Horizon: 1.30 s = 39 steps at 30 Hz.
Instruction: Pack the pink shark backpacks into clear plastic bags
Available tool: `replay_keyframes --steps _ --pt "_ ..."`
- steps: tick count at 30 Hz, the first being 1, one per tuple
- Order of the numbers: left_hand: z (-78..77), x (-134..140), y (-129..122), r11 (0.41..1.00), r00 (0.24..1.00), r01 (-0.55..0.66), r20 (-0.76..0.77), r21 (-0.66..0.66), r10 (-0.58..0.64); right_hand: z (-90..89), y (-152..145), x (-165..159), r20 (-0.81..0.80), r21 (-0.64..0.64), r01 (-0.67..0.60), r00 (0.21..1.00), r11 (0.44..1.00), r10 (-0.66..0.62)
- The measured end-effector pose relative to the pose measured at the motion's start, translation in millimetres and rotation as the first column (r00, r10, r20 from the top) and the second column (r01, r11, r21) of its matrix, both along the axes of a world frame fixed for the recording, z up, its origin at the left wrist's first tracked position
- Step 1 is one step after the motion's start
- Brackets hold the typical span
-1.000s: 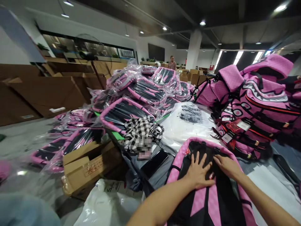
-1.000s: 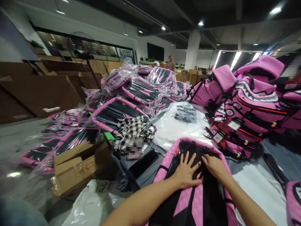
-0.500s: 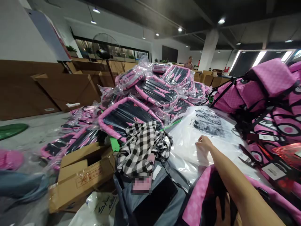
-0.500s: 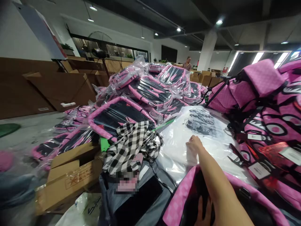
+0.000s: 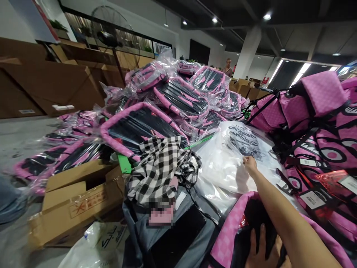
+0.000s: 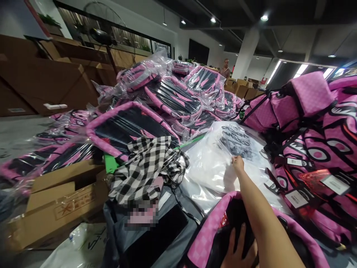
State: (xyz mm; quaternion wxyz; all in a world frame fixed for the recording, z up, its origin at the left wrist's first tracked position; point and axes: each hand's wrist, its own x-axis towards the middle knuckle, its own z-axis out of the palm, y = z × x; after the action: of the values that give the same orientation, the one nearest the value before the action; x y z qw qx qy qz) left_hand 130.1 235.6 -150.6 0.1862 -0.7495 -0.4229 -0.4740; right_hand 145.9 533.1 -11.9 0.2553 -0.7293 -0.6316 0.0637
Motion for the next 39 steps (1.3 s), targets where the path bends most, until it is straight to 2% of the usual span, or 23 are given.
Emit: replay_keyframes --steps 3,5,7,10,12,14,16,17,18,19,20,21,22,23,24,27,28,31,34,36,37,39 --pt "4.6 -6.5 0.7 0.998 0.996 0.059 -0.059 -0.016 -0.060 31.6 -8.5 14.2 0.027 0.069 0.026 0.999 0.997 -0.027" --pt "11.6 -15.4 -0.2 0.972 0.982 0.162 -0.069 -0.171 -0.176 67.7 -17.4 31.5 0.065 0.170 0.069 0.995 0.983 -0.081" --pt "24.0 -27.7 -2.4 0.905 0.961 0.245 -0.034 -0.347 -0.273 111.4 -33.1 53.2 0.114 0.277 0.082 0.987 0.957 -0.117" --pt "50.5 -49.7 -8.3 0.773 0.918 0.360 0.048 -0.523 -0.395 171.8 -76.7 82.0 0.237 0.351 -0.045 0.971 0.935 -0.042" --pt "69.0 -63.7 -13.5 0.673 0.857 0.467 0.105 -0.573 -0.505 197.1 -119.3 92.6 0.335 0.326 -0.179 0.940 0.928 0.064" --pt "85.5 -72.9 -19.1 0.608 0.812 0.542 0.177 -0.580 -0.555 206.9 -169.6 95.4 0.410 0.273 -0.283 0.899 0.919 0.155" --pt "100.8 -75.0 -26.0 0.565 0.796 0.591 0.302 -0.577 -0.525 203.3 -224.2 92.5 0.453 0.197 -0.374 0.855 0.906 0.255" --pt "108.7 -73.7 -30.8 0.513 0.771 0.632 0.399 -0.581 -0.497 197.8 -251.8 89.6 0.451 0.161 -0.409 0.840 0.898 0.302" --pt "117.2 -71.3 -36.9 0.426 0.715 0.698 0.528 -0.576 -0.459 190.2 -278.8 86.3 0.433 0.133 -0.432 0.835 0.892 0.340" --pt "126.4 -68.5 -44.7 0.304 0.619 0.785 0.674 -0.539 -0.404 181.1 -304.7 82.6 0.400 0.118 -0.441 0.841 0.889 0.364" --pt "136.0 -66.1 -54.3 0.167 0.489 0.872 0.809 -0.460 -0.326 170.5 -328.9 79.0 0.360 0.120 -0.439 0.855 0.890 0.374" --pt "145.6 -64.6 -65.9 0.054 0.346 0.938 0.909 -0.344 -0.232 158.6 -351.2 75.6 0.322 0.136 -0.431 0.871 0.892 0.372" --pt "154.6 -64.4 -79.0 -0.008 0.217 0.975 0.965 -0.221 -0.144 145.4 -371.2 72.5 0.295 0.160 -0.427 0.881 0.890 0.370" --pt "162.4 -65.6 -93.2 -0.014 0.125 0.992 0.989 -0.127 -0.080 131.1 -388.9 69.7 0.280 0.186 -0.431 0.885 0.883 0.373" --pt "168.3 -68.3 -107.9 0.029 0.083 0.996 0.996 -0.082 -0.038 115.9 -404.3 67.1 0.271 0.215 -0.439 0.885 0.872 0.379" --pt "171.7 -81.3 -147.2 0.241 0.127 0.959 0.986 -0.151 0.112 68.5 -438.4 57.7 0.229 0.281 -0.444 0.892 0.851 0.389" --pt "168.7 -85.8 -156.4 0.273 0.137 0.945 0.975 -0.182 0.177 54.0 -446.2 53.5 0.209 0.291 -0.430 0.900 0.854 0.382" --pt "154.2 -97.3 -169.1 0.302 0.116 0.928 0.939 -0.219 0.324 22.8 -458.3 37.1 0.140 0.272 -0.349 0.936 0.897 0.322" --pt "140.4 -109.1 -165.7 0.386 0.119 0.884 0.924 -0.265 0.363 13.4 -448.6 19.8 -0.011 0.201 -0.256 0.965 0.946 0.263" --pt "134.2 -121.6 -163.8 0.400 0.230 0.849 0.922 -0.346 0.310 16.0 -429.8 12.1 -0.112 0.181 -0.233 0.960 0.956 0.255" --pt "132.4 -129.6 -165.4 0.373 0.316 0.837 0.910 -0.401 0.268 18.9 -418.4 10.0 -0.144 0.187 -0.225 0.957 0.956 0.254" --pt "132.5 -147.9 -176.1 0.282 0.486 0.808 0.856 -0.517 0.175 26.1 -396.2 8.1 -0.169 0.217 -0.203 0.956 0.955 0.242"
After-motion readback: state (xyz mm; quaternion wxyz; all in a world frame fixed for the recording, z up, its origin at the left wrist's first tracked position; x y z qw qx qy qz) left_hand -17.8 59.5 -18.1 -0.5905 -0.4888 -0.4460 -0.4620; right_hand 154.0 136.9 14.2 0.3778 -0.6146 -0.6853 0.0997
